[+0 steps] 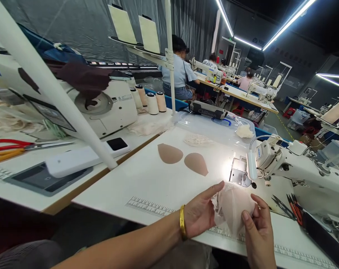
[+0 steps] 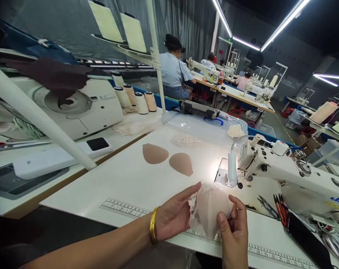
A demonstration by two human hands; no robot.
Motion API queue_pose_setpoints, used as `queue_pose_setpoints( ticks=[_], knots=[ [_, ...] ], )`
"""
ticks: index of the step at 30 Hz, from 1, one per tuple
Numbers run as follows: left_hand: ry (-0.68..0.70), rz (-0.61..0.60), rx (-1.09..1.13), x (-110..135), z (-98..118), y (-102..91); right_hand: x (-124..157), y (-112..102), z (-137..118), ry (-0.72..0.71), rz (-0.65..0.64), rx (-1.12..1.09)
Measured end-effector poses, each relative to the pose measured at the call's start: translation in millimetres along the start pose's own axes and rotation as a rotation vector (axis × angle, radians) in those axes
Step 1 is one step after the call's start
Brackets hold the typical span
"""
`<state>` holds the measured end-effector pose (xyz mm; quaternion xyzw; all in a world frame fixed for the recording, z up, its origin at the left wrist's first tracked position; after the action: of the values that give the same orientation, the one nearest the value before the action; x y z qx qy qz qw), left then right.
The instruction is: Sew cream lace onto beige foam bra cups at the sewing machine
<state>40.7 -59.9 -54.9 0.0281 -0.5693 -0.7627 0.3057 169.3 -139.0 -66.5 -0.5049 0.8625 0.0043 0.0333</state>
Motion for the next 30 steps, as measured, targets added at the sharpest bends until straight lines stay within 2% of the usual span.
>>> queue_pose_setpoints(
  ticks=[6,9,16,24,27,30],
  knots=[
    [0.111,0.091,-0.003,-3,5,-1.9,6,9,-3,0.026,0.006,-0.037],
    [0.121,0.116,0.014,-6,4,-0.6,2,11,0,0.044,-0.013,-0.068],
    [0.129,0.153,0.057,-9,2,-3.2,-3,10,13,0.137,0.036,-0.197],
    [0.165,0.126,-0.017,-12,6,1.4,0,9,16,0.140,0.001,-0.214],
    [0.177,0.109,-0.086,-9,15,4.6,-6,17,11,0.093,-0.029,-0.165],
    [0.115,0.109,-0.188,-6,12,11.9,-7,27,-17,-0.070,-0.119,0.030]
  ],
)
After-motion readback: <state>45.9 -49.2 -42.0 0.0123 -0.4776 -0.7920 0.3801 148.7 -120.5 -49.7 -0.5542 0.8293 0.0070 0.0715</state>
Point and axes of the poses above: each hand's wrist, its own x-axis away from the middle knuckle, its own y-axis out of the palm, z = x × y, the point moved 9 cm from there along -x, towards the middle knuckle, and after that the axes turned 11 degrees about x, right-handed, at the moved point
